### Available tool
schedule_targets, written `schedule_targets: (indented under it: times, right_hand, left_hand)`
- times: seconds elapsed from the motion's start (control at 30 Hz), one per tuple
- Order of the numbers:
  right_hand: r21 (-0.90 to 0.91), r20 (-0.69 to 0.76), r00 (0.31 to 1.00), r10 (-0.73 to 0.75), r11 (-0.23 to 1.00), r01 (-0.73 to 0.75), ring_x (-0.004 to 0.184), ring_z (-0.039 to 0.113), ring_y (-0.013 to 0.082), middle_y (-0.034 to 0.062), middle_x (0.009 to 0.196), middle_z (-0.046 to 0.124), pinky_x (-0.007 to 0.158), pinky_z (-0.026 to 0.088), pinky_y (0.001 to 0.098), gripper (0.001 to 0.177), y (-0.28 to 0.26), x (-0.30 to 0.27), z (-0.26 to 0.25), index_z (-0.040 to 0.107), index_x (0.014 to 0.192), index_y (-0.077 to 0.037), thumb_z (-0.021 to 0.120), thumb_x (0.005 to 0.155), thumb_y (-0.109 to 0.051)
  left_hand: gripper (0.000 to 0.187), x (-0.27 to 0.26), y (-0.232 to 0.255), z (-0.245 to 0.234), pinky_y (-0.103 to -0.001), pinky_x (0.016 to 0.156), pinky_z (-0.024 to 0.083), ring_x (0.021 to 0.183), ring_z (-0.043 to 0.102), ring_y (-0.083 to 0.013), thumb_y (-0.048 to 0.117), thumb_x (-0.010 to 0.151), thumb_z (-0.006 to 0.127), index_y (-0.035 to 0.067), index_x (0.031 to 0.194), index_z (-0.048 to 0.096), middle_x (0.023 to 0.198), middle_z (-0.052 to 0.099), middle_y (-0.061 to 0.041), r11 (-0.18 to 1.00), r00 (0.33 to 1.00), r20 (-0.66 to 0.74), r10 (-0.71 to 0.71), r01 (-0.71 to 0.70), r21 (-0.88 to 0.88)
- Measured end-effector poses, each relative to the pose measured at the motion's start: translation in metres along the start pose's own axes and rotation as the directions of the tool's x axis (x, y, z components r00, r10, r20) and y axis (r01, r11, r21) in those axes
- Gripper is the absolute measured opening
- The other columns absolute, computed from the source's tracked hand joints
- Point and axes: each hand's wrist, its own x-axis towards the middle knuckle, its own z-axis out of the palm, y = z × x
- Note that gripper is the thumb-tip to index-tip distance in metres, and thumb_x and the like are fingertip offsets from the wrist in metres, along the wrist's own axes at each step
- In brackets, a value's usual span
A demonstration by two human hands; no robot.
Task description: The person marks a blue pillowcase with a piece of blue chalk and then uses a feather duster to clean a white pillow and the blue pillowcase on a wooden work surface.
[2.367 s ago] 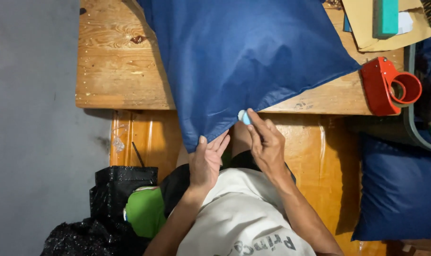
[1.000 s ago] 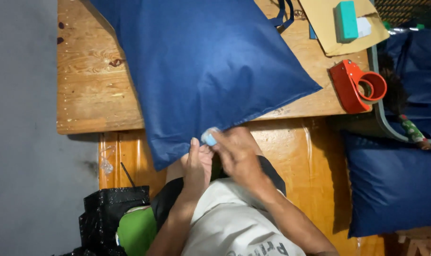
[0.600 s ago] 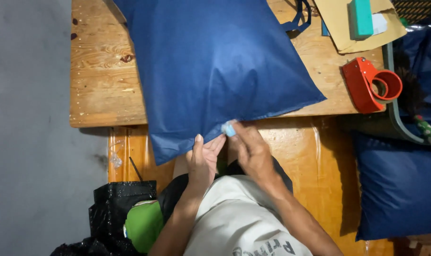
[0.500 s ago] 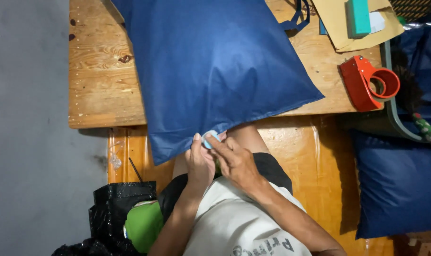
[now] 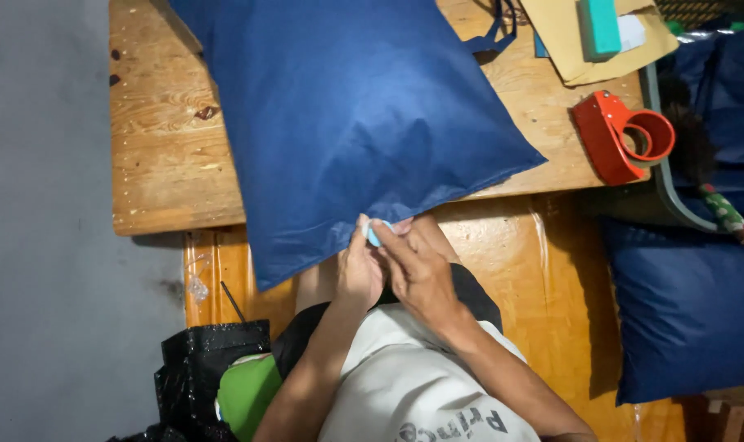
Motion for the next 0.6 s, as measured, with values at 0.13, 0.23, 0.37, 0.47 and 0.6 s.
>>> schedule_targets:
  times: [0.13,0.23,0.37,0.47,0.6]
  right_hand:
    - [0.006,-0.058,0.998,-0.011,1.0,0.011,0.073,0.07,0.0305,0.0115,0.083,0.066,0.065,0.058,0.0381,0.033,0.008,0.018,-0.017,0.074,0.128,-0.012,0.058,0.099,-0.01]
    - [0.014,-0.077,0.99,0.121,0.993,-0.12,0.065,0.065,0.0328,0.0151,0.076,0.06,0.061,0.053,0.0419,0.038,0.014,0.021,-0.027,0.069,0.138,-0.012,0.062,0.101,-0.009]
    - [0.045,0.038,0.996,0.084,0.995,-0.086,0.072,0.07,0.0314,0.0098,0.081,0.064,0.065,0.057,0.0386,0.037,-0.004,0.011,-0.017,0.07,0.135,-0.021,0.064,0.099,-0.019]
    - [-0.017,0.037,0.994,0.103,0.995,-0.103,0.072,0.068,0.0331,0.0095,0.08,0.061,0.065,0.057,0.0405,0.041,0.017,0.007,-0.015,0.067,0.139,-0.023,0.058,0.1,-0.02]
    - [0.023,-0.133,0.981,0.141,0.99,-0.139,0.072,0.068,0.0305,0.0145,0.08,0.062,0.065,0.055,0.0362,0.039,0.051,0.015,-0.031,0.069,0.139,-0.014,0.063,0.101,-0.009]
  left_hand:
    - [0.043,0.016,-0.003,-0.032,-0.062,0.104,0.05,0.107,0.066,-0.0406,0.025,0.106,0.059,-0.016,0.111,0.067,0.102,0.068,-0.025,1.0,0.996,0.085,-0.012,0.011,0.017]
    - [0.046,0.012,-0.002,-0.029,-0.065,0.115,0.04,0.126,0.058,-0.0462,0.025,0.109,0.049,-0.015,0.12,0.067,0.126,0.065,-0.032,0.998,0.971,0.237,0.006,-0.019,0.055]
    - [0.041,0.019,-0.023,-0.04,-0.07,0.109,0.043,0.116,0.064,-0.0508,0.017,0.109,0.047,-0.019,0.116,0.065,0.116,0.068,-0.035,0.996,0.978,0.186,0.09,-0.09,-0.004]
    - [0.041,0.018,-0.017,-0.04,-0.069,0.109,0.043,0.116,0.064,-0.0478,0.017,0.11,0.046,-0.018,0.113,0.066,0.117,0.069,-0.032,0.994,0.974,0.197,0.109,-0.112,0.004]
    - [0.041,0.006,0.001,-0.02,-0.067,0.113,0.039,0.122,0.061,-0.0485,0.019,0.11,0.044,-0.012,0.12,0.068,0.123,0.067,-0.032,0.995,0.965,0.246,0.095,-0.098,-0.003]
